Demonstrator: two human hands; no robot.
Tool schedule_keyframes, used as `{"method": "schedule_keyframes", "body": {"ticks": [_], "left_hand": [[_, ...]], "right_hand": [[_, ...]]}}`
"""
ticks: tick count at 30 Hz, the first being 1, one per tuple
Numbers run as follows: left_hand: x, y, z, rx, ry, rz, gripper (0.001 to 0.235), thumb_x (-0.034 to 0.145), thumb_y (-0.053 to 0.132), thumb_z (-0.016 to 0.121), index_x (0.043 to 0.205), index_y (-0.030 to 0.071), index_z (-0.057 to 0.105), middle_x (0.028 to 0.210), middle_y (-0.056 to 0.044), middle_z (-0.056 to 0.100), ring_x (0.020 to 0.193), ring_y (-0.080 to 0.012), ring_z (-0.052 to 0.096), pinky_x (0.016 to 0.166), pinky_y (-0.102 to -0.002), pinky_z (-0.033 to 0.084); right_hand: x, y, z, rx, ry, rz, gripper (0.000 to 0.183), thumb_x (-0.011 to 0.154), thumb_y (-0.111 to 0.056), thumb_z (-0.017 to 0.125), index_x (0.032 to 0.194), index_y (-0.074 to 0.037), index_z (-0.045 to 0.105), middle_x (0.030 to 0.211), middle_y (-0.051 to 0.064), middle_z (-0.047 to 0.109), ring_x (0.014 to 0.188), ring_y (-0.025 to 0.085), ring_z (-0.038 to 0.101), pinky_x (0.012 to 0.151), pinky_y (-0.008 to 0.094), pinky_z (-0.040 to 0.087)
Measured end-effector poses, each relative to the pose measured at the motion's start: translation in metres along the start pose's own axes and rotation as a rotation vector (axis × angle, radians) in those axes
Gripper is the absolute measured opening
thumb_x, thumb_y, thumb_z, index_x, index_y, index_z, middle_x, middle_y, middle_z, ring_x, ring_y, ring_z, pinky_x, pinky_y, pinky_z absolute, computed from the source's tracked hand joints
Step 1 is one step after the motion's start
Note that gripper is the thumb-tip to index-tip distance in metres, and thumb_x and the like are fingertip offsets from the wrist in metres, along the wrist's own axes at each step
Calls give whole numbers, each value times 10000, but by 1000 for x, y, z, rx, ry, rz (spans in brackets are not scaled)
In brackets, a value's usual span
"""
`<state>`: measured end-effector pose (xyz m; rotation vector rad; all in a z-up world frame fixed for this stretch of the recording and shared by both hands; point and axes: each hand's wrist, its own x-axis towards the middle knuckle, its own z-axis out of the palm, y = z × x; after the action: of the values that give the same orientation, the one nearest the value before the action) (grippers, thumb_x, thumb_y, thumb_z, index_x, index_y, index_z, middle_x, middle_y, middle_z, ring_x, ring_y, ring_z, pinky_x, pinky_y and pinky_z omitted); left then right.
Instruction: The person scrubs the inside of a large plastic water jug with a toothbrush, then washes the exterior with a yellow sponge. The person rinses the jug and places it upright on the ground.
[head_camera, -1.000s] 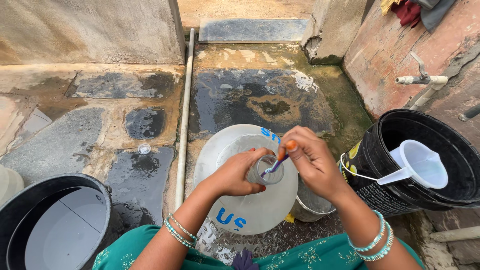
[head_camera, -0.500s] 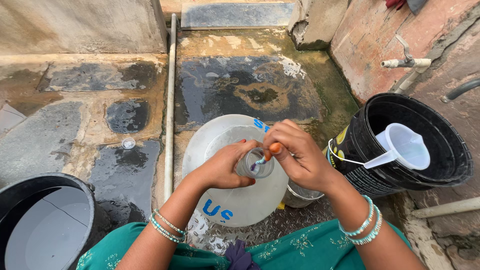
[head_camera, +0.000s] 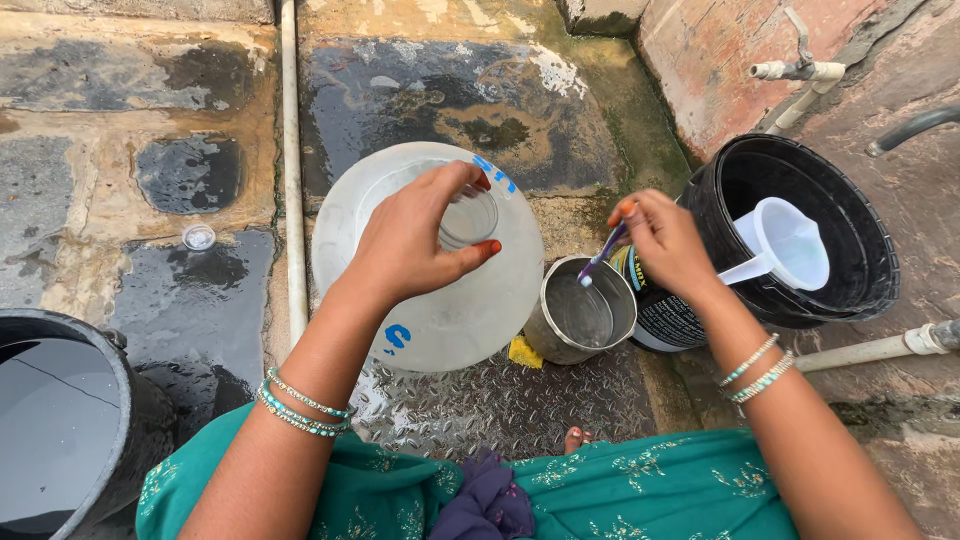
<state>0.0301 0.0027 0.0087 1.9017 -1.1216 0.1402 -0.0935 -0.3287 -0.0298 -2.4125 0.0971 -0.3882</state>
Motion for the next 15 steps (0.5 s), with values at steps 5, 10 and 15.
{"method": "schedule_keyframes", "body": {"ticks": [5,10,15], "left_hand": [[12,-6,-4,60,25,-96,566,729,300,840,1195,112,580,1162,-98,715,1068,-319,689,848,-426,544],[24,-9,0,81,6,-116,549,737,297,837,1180,117,569,1134,-92,717,1058,-312,690,828,-434,543],[29,-13,5,91,11,-116,559,728,283,827,1190,109,566,1128,-97,714,1054,-313,691,821,-431,540]], "right_hand": [[-22,96,88,-239,-66,75,213,1011,-198,563,1073,-22,665,992,158,645,941,341,651,826,442,513],[-53,138,194,-399,102,-28,180,940,-156,647,1058,-20,652,995,174,675,963,378,661,857,477,527],[-105,173,304,-484,-427,372,175,917,-185,698,983,-24,717,927,250,714,873,420,707,810,499,576]]}}
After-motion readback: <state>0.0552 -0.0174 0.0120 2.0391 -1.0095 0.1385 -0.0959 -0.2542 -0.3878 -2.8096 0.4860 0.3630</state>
